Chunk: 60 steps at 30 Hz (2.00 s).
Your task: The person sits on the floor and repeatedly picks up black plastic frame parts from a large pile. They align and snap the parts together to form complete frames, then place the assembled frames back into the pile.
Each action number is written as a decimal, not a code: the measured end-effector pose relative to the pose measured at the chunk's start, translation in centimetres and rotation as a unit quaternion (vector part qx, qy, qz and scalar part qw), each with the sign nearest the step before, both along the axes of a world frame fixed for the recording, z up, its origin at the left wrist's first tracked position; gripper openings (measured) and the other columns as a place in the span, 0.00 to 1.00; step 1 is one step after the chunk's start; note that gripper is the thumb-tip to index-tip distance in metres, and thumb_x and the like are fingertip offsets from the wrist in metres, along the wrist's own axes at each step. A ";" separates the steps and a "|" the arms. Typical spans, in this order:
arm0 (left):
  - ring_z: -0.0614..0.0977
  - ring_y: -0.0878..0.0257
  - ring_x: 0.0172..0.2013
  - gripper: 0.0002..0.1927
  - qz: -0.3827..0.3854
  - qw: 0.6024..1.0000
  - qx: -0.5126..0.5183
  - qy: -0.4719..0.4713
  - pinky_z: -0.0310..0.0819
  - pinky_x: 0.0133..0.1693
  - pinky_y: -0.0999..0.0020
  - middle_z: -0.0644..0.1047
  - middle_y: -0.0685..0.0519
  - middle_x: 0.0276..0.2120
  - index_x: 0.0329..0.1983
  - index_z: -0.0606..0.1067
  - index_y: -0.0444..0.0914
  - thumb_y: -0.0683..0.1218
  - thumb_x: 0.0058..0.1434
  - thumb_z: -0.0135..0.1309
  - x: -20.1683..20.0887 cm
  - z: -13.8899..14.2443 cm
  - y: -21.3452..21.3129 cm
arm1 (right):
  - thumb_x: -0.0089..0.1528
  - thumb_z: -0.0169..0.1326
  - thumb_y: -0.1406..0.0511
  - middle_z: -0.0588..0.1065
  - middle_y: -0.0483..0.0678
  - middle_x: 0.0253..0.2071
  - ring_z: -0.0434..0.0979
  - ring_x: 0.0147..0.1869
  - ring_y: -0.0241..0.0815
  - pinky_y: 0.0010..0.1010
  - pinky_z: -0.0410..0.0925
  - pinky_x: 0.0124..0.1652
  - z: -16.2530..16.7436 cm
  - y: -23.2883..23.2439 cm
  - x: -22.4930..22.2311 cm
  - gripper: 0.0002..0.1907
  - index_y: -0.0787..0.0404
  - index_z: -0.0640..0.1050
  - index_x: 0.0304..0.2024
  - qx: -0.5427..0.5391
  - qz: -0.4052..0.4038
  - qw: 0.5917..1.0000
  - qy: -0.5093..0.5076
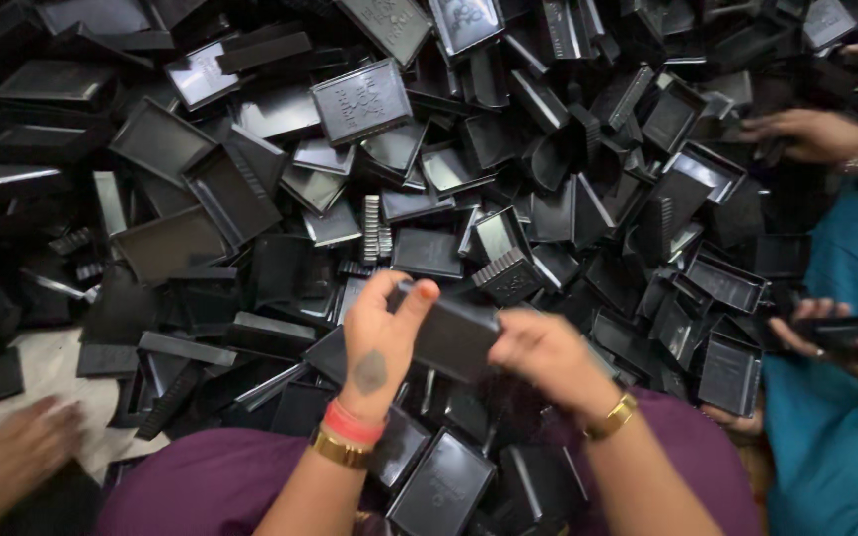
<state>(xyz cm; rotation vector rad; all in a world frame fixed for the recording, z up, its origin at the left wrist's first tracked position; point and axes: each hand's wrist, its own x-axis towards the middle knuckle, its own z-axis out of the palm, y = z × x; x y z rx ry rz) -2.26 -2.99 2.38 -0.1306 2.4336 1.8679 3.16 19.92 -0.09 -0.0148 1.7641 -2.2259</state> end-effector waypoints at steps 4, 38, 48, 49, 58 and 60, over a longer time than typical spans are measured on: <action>0.76 0.69 0.37 0.18 -0.138 0.982 0.127 -0.031 0.73 0.40 0.73 0.79 0.55 0.35 0.40 0.79 0.33 0.54 0.66 0.58 -1.6 1.2 -3.2 | 0.58 0.65 0.60 0.78 0.55 0.48 0.78 0.50 0.46 0.37 0.71 0.53 -2.5 1.3 -3.0 0.32 0.67 0.74 0.61 0.293 -0.236 0.919 0.118; 0.75 0.60 0.51 0.27 -0.142 0.893 0.397 -0.155 0.71 0.51 0.64 0.72 0.48 0.52 0.63 0.62 0.38 0.38 0.61 0.55 0.8 -3.8 0.7 | 0.61 0.62 0.61 0.68 0.48 0.61 0.68 0.66 0.40 0.33 0.62 0.64 -0.2 -4.0 0.1 0.38 0.67 0.65 0.70 0.102 -0.112 0.975 0.163; 0.77 0.63 0.52 0.38 -0.068 0.889 0.431 -0.138 0.76 0.52 0.68 0.74 0.51 0.53 0.68 0.59 0.42 0.39 0.57 0.62 0.6 -1.8 2.4 | 0.61 0.63 0.60 0.72 0.49 0.64 0.70 0.68 0.42 0.34 0.62 0.65 1.5 -3.7 0.0 0.40 0.65 0.63 0.72 0.102 -0.085 0.982 0.134; 0.78 0.62 0.49 0.38 -0.037 0.883 0.440 -0.159 0.76 0.48 0.67 0.74 0.51 0.52 0.68 0.58 0.43 0.41 0.56 0.62 0.6 -1.8 2.5 | 0.60 0.64 0.61 0.73 0.51 0.63 0.72 0.66 0.43 0.34 0.63 0.62 1.9 -3.9 0.2 0.42 0.65 0.62 0.73 0.180 -0.054 0.964 0.187; 0.78 0.68 0.44 0.23 -0.039 0.965 0.257 -0.031 0.74 0.46 0.74 0.78 0.54 0.46 0.58 0.72 0.35 0.51 0.65 0.60 -1.4 -3.9 2.0 | 0.57 0.65 0.66 0.81 0.48 0.48 0.80 0.50 0.35 0.27 0.72 0.49 2.0 -5.3 0.6 0.36 0.63 0.67 0.65 0.244 -0.084 0.961 0.100; 0.78 0.68 0.40 0.21 -0.040 0.972 0.230 -0.027 0.74 0.42 0.73 0.79 0.55 0.41 0.52 0.74 0.34 0.52 0.64 0.61 -2.2 -4.5 1.5 | 0.58 0.63 0.67 0.77 0.45 0.53 0.77 0.54 0.35 0.29 0.71 0.52 1.2 -4.9 0.6 0.34 0.64 0.67 0.65 0.082 -0.118 0.987 0.065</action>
